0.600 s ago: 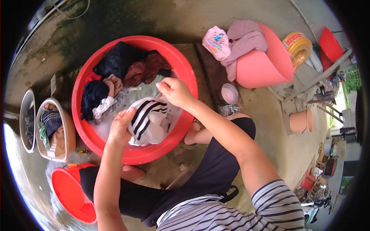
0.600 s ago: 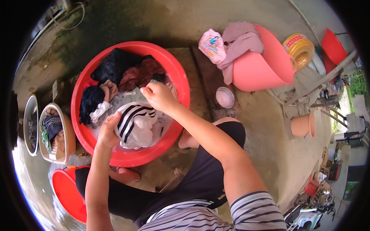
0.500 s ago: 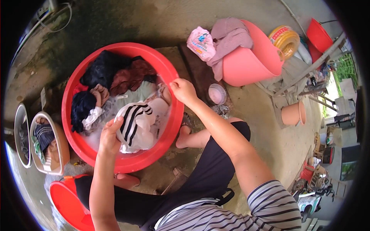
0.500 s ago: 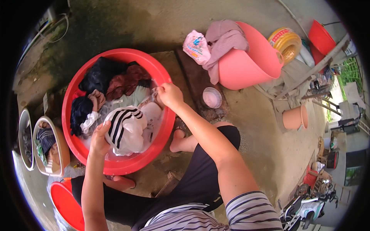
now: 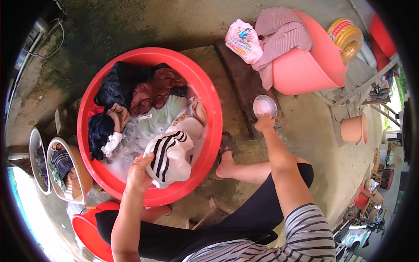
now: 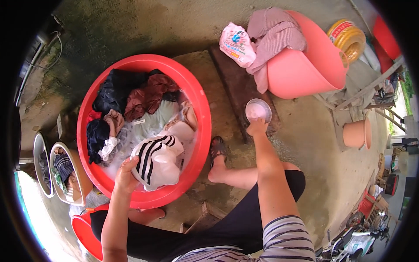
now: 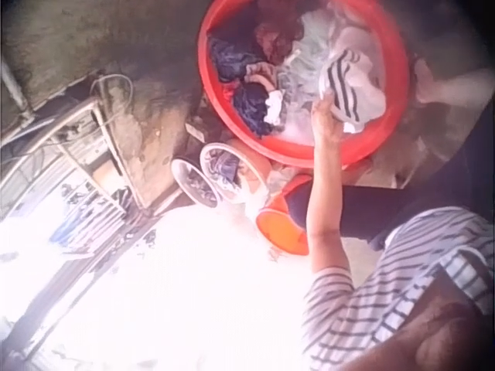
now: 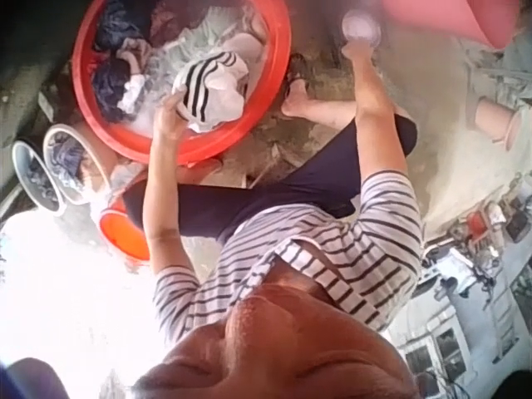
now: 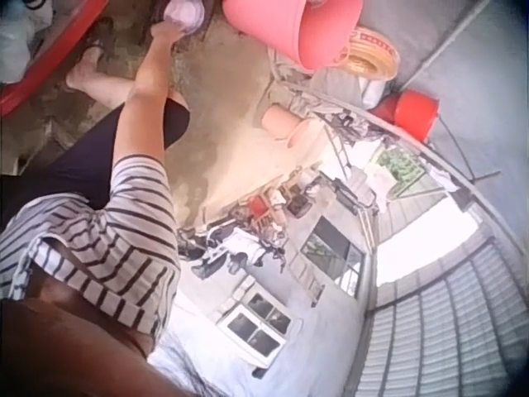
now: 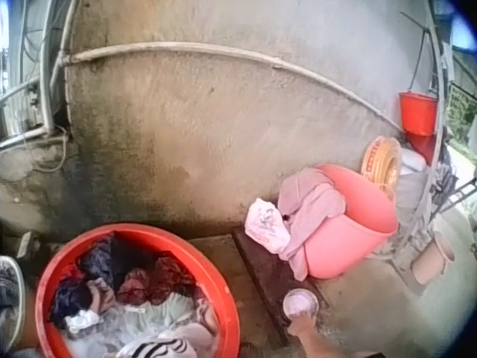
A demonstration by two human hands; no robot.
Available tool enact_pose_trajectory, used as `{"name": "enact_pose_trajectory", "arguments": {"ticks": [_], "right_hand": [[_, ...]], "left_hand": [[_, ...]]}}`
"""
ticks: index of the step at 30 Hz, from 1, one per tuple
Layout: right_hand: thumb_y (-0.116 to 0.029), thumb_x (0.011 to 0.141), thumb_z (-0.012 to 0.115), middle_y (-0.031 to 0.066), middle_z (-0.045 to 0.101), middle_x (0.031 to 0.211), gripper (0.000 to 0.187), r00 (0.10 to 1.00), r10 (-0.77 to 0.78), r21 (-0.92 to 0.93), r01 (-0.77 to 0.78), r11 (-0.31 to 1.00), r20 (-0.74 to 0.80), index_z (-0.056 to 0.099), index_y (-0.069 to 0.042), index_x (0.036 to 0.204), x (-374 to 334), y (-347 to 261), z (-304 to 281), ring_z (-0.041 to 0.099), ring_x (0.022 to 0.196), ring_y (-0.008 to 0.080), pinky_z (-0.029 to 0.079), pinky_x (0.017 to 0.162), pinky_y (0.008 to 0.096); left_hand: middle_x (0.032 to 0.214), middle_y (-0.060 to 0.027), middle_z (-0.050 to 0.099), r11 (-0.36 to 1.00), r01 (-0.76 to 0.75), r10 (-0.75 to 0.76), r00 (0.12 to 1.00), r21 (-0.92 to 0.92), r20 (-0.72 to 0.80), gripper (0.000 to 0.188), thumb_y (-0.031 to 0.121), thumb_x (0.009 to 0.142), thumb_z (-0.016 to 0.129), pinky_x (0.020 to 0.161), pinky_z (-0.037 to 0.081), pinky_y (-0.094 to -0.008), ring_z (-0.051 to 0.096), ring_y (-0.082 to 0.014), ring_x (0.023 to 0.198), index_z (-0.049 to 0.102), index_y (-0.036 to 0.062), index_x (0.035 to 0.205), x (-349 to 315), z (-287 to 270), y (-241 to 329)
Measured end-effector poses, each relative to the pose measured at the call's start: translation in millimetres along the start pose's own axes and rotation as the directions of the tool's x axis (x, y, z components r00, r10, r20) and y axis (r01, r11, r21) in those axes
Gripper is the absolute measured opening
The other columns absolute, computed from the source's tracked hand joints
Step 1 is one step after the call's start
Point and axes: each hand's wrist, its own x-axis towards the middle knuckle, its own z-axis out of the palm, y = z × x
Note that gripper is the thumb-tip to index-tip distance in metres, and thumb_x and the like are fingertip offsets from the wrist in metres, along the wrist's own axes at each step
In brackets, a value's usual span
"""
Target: The person washes a garment in a tub of soapy water, scrubbing, rubbing, and turning different sections of the fabric by hand.
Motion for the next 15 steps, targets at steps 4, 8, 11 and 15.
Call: {"name": "enact_pose_trajectory", "arguments": {"ticks": [4,8,11,15], "right_hand": [[-0.019,0.072,0.046,0.0097,0.037,0.128,0.048,0.996,-0.03,0.045,0.027,0.999,0.081,0.045,-0.016,0.119,-4,-17,-11,0.028,0.121,0.0271,0.024,0.096,0.0445],[-0.018,0.072,0.047,0.0093,0.042,0.124,0.047,0.987,-0.037,0.003,0.037,0.999,0.153,0.046,-0.014,0.118,8,-10,-4,0.03,0.12,0.0286,0.023,0.097,0.0462],[-0.018,0.072,0.047,0.0097,0.042,0.125,0.045,0.988,0.016,0.024,-0.02,1.0,0.15,0.047,-0.014,0.117,13,-1,-6,0.03,0.121,0.0287,0.023,0.097,0.0467],[-0.019,0.073,0.049,0.0101,0.048,0.118,0.036,0.996,0.014,-0.076,-0.02,0.997,-0.084,0.053,-0.014,0.108,-16,-18,-37,0.041,0.112,0.0279,0.03,0.092,0.046]], "left_hand": [[0.091,-0.0095,0.06,1.0,-0.019,0.019,0.998,-0.007,-0.06,0.026,0.012,0.08,0.054,0.073,0.046,-0.0282,0.059,-0.0172,0.079,0.054,-0.0036,0.101,-4,-1,8],[0.095,-0.0108,0.059,1.0,-0.017,0.016,1.0,-0.02,-0.016,0.028,0.013,0.08,0.051,0.078,0.046,-0.0311,0.058,-0.0204,0.083,0.051,-0.0028,0.103,-5,-12,5],[0.096,-0.0115,0.059,0.999,-0.041,0.042,0.999,-0.024,0.007,0.029,0.015,0.081,0.05,0.079,0.045,-0.0313,0.058,-0.0206,0.085,0.05,-0.0028,0.104,-12,-14,7],[0.095,-0.0095,0.059,0.996,-0.079,0.078,0.997,-0.037,-0.027,0.031,0.018,0.081,0.053,0.075,0.046,-0.0301,0.058,-0.019,0.084,0.05,-0.0013,0.105,-22,-24,8]]}}
